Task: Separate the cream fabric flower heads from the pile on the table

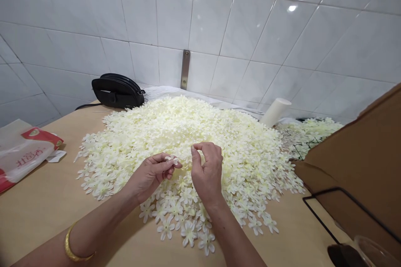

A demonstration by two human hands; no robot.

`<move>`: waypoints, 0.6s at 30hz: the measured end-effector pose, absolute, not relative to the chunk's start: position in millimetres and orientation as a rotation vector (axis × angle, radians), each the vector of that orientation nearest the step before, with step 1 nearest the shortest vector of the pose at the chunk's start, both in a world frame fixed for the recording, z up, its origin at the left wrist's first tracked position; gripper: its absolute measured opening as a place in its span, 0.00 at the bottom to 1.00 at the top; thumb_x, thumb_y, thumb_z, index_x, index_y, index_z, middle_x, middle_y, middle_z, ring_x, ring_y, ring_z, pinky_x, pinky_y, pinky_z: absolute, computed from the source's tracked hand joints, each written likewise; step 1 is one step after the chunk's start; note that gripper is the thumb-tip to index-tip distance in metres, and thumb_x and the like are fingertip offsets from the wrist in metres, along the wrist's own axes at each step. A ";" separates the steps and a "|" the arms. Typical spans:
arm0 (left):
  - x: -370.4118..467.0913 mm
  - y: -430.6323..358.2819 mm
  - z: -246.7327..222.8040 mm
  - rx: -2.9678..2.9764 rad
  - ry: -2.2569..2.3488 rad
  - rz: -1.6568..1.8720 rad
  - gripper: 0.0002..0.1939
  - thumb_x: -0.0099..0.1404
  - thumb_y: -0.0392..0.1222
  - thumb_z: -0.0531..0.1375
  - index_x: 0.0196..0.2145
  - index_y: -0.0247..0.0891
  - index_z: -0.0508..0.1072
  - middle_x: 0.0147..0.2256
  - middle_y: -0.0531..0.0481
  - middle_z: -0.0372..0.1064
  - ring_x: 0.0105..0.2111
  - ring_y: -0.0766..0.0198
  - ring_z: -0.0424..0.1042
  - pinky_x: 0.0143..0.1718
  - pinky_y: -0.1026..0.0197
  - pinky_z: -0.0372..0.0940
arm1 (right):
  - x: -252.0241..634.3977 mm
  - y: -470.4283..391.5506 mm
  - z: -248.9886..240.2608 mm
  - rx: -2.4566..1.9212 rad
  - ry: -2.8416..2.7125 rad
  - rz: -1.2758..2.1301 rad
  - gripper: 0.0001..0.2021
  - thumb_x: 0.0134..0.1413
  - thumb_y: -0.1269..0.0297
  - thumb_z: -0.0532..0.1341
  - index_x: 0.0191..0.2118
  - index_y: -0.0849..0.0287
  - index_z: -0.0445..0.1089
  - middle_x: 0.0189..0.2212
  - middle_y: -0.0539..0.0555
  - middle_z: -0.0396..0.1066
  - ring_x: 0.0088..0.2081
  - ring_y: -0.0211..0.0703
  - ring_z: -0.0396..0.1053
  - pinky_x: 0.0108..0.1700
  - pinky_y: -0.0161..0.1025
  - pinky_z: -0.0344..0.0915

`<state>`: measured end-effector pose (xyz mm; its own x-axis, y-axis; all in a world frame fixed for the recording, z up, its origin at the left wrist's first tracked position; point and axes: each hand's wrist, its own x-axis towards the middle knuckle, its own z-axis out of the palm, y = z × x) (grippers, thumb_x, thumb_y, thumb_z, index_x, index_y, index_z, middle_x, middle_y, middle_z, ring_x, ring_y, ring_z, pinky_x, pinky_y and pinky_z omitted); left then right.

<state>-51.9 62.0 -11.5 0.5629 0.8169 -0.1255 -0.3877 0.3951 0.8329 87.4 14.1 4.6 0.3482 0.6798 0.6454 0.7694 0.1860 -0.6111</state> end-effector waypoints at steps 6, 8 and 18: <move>-52.2 57.8 -10.3 0.986 0.673 0.840 0.14 0.49 0.45 0.65 0.22 0.33 0.65 0.20 0.50 0.67 0.17 0.74 0.57 0.18 0.70 0.53 | 83.0 14.1 2.4 -1.509 -1.379 0.024 0.06 0.54 0.64 0.53 0.29 0.57 0.65 0.30 0.52 0.66 0.38 0.44 0.60 0.41 0.41 0.56; -51.8 56.4 -8.9 1.003 0.696 0.843 0.16 0.49 0.47 0.65 0.21 0.34 0.63 0.18 0.53 0.64 0.16 0.74 0.55 0.17 0.70 0.52 | 81.1 13.8 2.1 -1.511 -1.374 0.069 0.07 0.55 0.64 0.53 0.29 0.57 0.65 0.30 0.52 0.66 0.38 0.43 0.60 0.41 0.41 0.56; -52.1 53.4 -7.2 1.115 0.736 0.827 0.20 0.54 0.54 0.59 0.19 0.35 0.60 0.14 0.57 0.57 0.12 0.75 0.50 0.13 0.69 0.47 | 70.5 10.9 4.8 -1.470 -1.367 0.251 0.11 0.56 0.61 0.52 0.29 0.58 0.67 0.29 0.52 0.67 0.36 0.42 0.63 0.40 0.39 0.58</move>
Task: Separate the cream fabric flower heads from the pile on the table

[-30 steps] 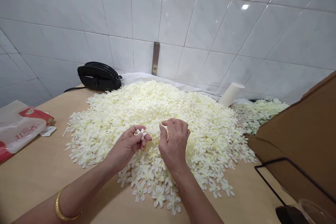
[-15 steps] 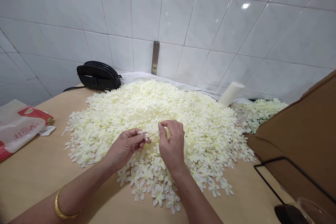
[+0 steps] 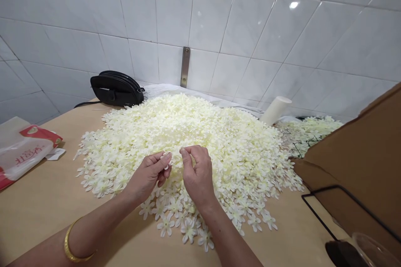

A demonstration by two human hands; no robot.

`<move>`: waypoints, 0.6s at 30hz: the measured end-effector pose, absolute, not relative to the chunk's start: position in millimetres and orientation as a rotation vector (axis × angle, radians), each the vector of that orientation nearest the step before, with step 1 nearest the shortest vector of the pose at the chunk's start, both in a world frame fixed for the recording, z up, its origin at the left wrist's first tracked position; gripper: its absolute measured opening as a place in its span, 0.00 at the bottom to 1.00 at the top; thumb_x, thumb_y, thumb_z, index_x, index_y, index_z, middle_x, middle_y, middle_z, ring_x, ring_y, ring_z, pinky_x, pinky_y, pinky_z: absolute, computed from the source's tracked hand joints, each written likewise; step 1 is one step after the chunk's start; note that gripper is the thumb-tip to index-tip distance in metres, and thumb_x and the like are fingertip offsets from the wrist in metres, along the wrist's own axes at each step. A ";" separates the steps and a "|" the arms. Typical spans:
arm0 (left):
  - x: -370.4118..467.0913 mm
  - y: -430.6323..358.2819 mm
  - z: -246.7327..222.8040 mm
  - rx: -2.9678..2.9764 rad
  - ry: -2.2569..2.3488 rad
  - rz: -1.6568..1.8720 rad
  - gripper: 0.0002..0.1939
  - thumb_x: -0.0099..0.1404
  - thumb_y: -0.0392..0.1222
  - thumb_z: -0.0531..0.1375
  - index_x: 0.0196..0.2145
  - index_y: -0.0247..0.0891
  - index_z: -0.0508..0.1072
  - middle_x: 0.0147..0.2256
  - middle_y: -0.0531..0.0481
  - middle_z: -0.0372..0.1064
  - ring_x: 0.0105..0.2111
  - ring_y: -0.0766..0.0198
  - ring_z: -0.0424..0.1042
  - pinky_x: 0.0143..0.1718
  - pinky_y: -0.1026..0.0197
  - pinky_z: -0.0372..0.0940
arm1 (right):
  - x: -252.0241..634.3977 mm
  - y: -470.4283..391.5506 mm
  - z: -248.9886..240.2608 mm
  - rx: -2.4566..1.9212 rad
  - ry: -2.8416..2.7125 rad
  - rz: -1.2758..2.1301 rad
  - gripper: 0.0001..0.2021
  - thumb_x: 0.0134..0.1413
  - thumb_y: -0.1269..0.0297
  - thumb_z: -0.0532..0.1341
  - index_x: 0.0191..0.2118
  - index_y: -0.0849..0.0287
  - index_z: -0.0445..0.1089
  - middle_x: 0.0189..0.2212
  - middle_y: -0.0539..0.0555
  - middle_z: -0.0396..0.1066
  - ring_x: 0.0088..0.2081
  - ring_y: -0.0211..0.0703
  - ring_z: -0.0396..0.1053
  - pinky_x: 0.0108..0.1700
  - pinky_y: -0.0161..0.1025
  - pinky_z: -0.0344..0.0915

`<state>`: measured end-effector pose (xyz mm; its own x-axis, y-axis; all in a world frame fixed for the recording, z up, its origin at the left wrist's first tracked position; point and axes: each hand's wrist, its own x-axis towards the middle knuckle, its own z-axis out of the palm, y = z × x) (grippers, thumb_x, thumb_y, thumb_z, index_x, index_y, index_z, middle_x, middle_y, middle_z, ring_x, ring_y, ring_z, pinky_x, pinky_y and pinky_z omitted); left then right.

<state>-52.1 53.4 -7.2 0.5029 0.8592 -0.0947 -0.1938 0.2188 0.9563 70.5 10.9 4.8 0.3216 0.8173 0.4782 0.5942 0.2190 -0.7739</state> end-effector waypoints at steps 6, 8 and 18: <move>-50.7 54.1 -6.5 1.025 0.714 0.897 0.20 0.54 0.55 0.59 0.21 0.34 0.64 0.17 0.54 0.61 0.15 0.74 0.54 0.16 0.70 0.51 | 70.5 10.3 6.4 -1.466 -1.405 0.277 0.13 0.57 0.60 0.51 0.30 0.58 0.69 0.29 0.53 0.68 0.37 0.42 0.62 0.41 0.40 0.58; -50.4 55.1 -6.9 0.975 0.687 0.909 0.19 0.54 0.54 0.59 0.22 0.33 0.65 0.18 0.53 0.63 0.16 0.73 0.56 0.17 0.70 0.53 | 69.9 9.9 6.4 -1.470 -1.457 0.284 0.12 0.56 0.59 0.53 0.29 0.58 0.69 0.29 0.52 0.69 0.37 0.43 0.62 0.41 0.41 0.57; -48.3 58.3 -11.2 0.741 0.545 0.811 0.13 0.50 0.44 0.64 0.27 0.31 0.69 0.20 0.51 0.65 0.20 0.69 0.65 0.20 0.69 0.61 | 65.5 10.6 -0.6 -1.448 -1.585 0.082 0.07 0.51 0.71 0.56 0.34 0.56 0.70 0.33 0.52 0.67 0.39 0.44 0.60 0.42 0.42 0.56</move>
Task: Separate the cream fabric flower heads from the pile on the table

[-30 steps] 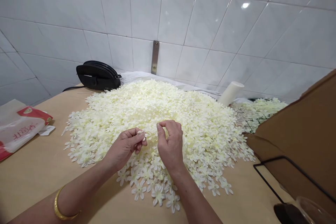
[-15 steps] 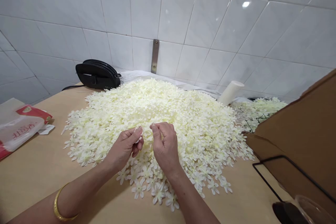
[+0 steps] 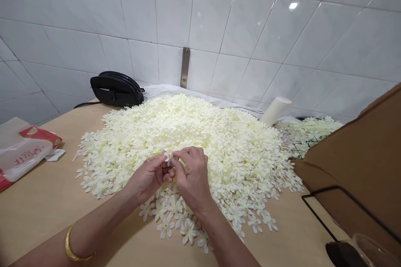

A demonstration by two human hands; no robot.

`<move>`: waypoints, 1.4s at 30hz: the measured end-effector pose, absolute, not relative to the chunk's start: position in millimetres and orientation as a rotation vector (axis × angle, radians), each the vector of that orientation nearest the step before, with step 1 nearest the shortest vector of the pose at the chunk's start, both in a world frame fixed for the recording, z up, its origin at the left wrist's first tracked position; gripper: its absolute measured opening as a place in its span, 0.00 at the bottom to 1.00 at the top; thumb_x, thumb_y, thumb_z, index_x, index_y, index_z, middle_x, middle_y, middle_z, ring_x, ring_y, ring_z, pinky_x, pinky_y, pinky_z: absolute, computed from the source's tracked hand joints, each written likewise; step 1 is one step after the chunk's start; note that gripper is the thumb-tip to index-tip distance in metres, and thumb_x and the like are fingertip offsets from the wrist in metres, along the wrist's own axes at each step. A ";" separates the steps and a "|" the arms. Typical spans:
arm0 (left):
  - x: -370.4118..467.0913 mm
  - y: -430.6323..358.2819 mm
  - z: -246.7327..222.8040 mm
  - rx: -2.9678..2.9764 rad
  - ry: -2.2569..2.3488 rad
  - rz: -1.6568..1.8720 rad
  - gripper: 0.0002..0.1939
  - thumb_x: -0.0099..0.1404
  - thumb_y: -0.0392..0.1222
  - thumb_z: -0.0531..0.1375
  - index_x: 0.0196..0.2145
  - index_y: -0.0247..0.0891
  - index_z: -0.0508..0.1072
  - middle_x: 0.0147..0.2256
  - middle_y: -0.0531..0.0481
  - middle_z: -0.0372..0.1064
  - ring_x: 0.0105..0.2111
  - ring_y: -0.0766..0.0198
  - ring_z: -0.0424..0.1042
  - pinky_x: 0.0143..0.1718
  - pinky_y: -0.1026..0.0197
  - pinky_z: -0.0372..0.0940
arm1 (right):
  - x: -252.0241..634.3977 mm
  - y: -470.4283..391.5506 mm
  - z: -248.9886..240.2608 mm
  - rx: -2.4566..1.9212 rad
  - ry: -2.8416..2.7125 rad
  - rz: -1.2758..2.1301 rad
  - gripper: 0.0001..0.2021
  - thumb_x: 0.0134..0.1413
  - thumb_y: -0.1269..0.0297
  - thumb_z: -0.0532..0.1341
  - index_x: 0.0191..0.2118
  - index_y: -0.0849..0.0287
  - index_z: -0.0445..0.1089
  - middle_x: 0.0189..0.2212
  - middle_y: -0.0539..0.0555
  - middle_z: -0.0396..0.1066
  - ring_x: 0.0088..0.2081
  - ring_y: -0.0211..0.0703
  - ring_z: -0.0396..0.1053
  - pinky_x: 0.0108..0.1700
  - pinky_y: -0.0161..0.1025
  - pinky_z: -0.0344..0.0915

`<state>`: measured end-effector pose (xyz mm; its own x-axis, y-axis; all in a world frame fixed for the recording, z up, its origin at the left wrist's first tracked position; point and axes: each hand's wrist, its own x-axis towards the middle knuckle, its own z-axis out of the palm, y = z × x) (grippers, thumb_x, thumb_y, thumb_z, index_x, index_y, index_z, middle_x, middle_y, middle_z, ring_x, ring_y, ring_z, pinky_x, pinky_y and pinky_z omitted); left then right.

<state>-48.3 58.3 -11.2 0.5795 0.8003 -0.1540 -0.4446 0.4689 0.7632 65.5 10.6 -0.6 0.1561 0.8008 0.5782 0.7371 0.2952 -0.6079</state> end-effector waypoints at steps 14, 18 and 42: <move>-49.7 54.3 -4.4 0.786 0.541 0.829 0.09 0.51 0.39 0.63 0.27 0.30 0.70 0.24 0.47 0.69 0.19 0.70 0.64 0.19 0.70 0.61 | 68.7 10.2 4.5 -1.444 -1.397 0.295 0.04 0.52 0.68 0.54 0.29 0.57 0.64 0.26 0.50 0.65 0.35 0.42 0.62 0.40 0.40 0.57; -51.5 57.1 -5.3 0.746 0.581 0.844 0.09 0.52 0.38 0.62 0.31 0.30 0.70 0.26 0.45 0.70 0.19 0.70 0.65 0.19 0.70 0.61 | 69.6 9.5 3.7 -1.488 -1.351 0.259 0.05 0.54 0.66 0.53 0.30 0.58 0.63 0.28 0.50 0.65 0.34 0.41 0.62 0.39 0.39 0.57; -49.9 53.6 -5.2 0.819 0.674 0.819 0.12 0.44 0.39 0.65 0.25 0.34 0.65 0.17 0.54 0.64 0.14 0.75 0.56 0.14 0.73 0.50 | 70.1 11.8 0.8 -1.481 -1.334 0.259 0.05 0.53 0.66 0.53 0.34 0.58 0.65 0.31 0.53 0.67 0.36 0.42 0.64 0.40 0.40 0.60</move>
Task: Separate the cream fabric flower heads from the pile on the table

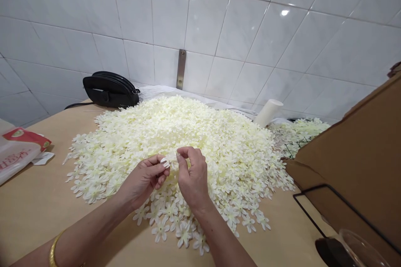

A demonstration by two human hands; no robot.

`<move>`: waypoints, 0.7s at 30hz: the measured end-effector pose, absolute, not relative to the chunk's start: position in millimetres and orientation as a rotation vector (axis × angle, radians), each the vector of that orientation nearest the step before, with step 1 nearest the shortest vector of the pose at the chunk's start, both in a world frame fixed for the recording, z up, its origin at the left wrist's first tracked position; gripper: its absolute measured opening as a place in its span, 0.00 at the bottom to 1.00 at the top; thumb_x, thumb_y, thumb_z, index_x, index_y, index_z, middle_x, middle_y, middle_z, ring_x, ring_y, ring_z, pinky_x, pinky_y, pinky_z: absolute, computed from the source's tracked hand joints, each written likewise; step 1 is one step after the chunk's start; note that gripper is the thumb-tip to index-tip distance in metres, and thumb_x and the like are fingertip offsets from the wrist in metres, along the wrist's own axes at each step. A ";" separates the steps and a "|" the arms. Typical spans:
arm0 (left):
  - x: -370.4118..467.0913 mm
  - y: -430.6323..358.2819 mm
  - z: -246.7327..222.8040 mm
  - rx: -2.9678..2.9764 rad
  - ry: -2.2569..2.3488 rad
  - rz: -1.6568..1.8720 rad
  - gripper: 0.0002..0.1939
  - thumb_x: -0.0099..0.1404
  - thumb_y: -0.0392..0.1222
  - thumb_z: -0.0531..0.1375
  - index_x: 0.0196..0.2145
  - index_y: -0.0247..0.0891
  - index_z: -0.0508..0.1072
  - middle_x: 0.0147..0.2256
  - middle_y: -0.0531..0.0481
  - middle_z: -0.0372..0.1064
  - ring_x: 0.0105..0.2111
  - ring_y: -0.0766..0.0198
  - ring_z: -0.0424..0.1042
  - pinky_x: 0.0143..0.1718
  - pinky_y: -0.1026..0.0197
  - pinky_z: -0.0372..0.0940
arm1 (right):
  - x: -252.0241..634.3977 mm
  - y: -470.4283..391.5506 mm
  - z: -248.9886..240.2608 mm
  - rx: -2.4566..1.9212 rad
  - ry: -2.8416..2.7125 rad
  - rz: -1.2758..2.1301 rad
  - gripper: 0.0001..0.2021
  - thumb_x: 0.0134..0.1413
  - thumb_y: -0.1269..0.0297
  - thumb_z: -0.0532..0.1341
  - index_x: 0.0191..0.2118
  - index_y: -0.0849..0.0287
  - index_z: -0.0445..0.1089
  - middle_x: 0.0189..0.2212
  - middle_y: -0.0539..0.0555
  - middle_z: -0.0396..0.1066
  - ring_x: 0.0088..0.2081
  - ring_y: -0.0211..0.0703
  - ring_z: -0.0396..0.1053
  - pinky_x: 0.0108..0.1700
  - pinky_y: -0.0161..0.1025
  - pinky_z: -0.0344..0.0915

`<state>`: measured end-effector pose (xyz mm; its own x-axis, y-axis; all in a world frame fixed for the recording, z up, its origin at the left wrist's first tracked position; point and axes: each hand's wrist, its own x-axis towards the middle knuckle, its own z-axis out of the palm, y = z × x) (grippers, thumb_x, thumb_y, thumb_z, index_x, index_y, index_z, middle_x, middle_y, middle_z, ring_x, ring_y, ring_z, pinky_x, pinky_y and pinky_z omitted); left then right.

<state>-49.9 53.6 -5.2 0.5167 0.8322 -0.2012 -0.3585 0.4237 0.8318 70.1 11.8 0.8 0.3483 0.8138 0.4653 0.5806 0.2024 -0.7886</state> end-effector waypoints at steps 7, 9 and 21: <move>-50.7 53.6 -2.1 0.817 0.762 0.845 0.14 0.42 0.38 0.64 0.29 0.33 0.67 0.17 0.53 0.65 0.13 0.75 0.55 0.14 0.72 0.48 | 77.9 20.0 -5.9 -1.545 -1.407 -0.106 0.06 0.53 0.70 0.52 0.35 0.59 0.65 0.32 0.55 0.67 0.38 0.45 0.62 0.41 0.44 0.57; -50.1 54.1 -3.2 0.835 0.764 0.852 0.13 0.42 0.39 0.65 0.26 0.33 0.67 0.17 0.53 0.65 0.14 0.75 0.56 0.14 0.72 0.48 | 81.3 20.6 -6.1 -1.596 -1.450 -0.262 0.07 0.52 0.71 0.52 0.35 0.59 0.66 0.33 0.55 0.67 0.40 0.47 0.60 0.42 0.46 0.54; -49.9 50.7 -5.1 0.989 0.729 0.931 0.12 0.46 0.40 0.64 0.18 0.35 0.63 0.13 0.59 0.55 0.12 0.75 0.52 0.12 0.71 0.47 | 63.0 2.9 11.0 -1.414 -1.616 0.143 0.06 0.50 0.63 0.58 0.35 0.57 0.66 0.33 0.53 0.67 0.38 0.44 0.62 0.40 0.42 0.58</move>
<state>-49.9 50.7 -5.1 0.4288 0.8982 -0.0969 -0.3089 0.2466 0.9186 63.0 2.9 11.0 0.1196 0.8200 0.5598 0.7091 0.3241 -0.6262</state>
